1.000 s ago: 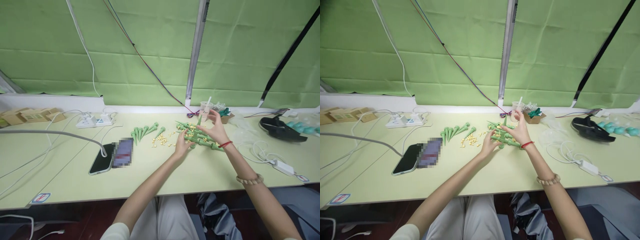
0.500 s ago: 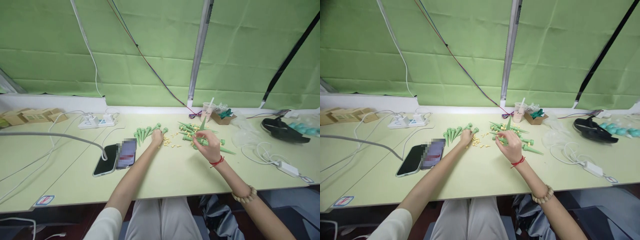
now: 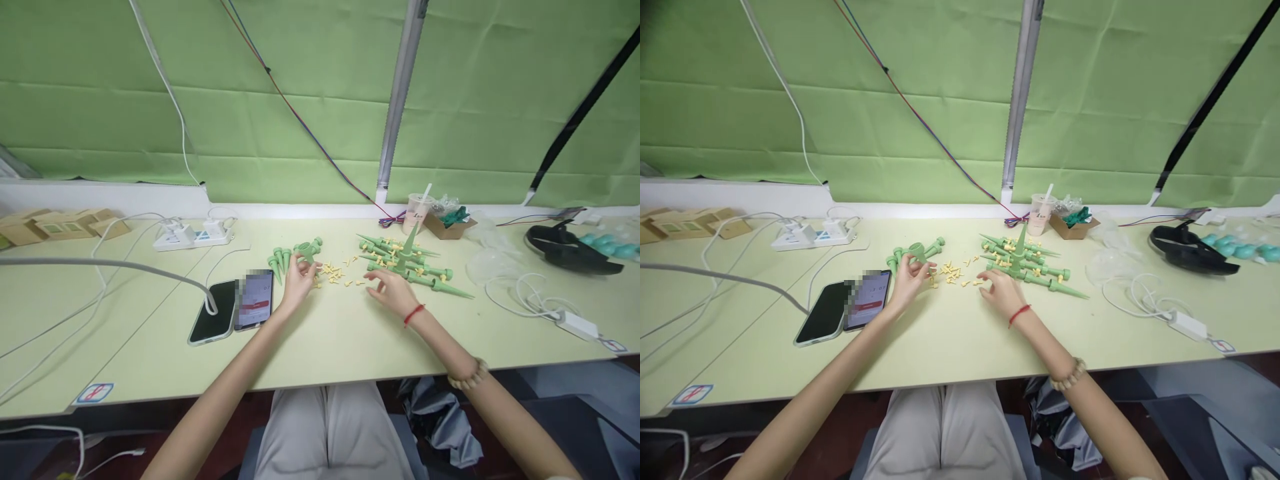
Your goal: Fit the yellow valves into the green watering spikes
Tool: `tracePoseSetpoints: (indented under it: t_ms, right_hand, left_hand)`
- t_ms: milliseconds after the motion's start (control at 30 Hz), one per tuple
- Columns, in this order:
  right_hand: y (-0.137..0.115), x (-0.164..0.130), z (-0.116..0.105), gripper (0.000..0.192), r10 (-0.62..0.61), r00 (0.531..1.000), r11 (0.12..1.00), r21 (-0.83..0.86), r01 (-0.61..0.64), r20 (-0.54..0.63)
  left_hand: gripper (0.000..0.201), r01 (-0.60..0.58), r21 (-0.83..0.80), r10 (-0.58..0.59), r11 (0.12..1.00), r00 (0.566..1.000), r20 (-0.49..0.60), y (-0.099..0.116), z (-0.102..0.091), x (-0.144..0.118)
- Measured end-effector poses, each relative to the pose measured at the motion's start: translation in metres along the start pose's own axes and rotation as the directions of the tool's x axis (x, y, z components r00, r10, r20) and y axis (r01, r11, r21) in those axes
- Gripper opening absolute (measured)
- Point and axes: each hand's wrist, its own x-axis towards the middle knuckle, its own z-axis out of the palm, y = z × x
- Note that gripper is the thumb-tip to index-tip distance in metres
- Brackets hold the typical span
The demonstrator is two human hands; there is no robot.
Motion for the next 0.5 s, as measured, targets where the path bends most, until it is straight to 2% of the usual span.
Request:
tracePoseSetpoints:
  t_ms: [33,100,200,367,500]
  right_hand:
    - [-0.002,0.005,0.009,0.027,0.044,0.996,0.998,-0.048,-0.040,0.082]
    - [-0.003,0.017,0.024,0.040,0.122,0.979,0.985,-0.140,-0.100,0.165]
    - [-0.001,0.031,0.040,0.034,0.165,0.968,0.977,-0.165,-0.134,0.191]
    - [0.001,0.043,0.057,0.017,0.055,0.978,0.996,0.059,-0.068,0.200]
    - [0.001,0.050,0.061,0.031,-0.046,0.978,0.986,0.164,0.012,0.201]
  left_hand:
    - [0.035,0.022,-0.018,-0.022,1.000,1.000,0.009,0.001,-0.004,-0.006]
    - [0.036,0.057,-0.042,-0.056,0.998,0.998,0.017,0.003,-0.011,-0.016]
    - [0.040,0.132,-0.049,-0.130,0.990,0.991,0.031,0.009,-0.020,-0.029]
    - [0.063,0.237,-0.100,-0.225,0.966,0.967,0.115,0.021,-0.029,-0.052]
    - [0.069,0.229,-0.124,-0.216,0.966,0.970,0.108,0.025,-0.034,-0.068]
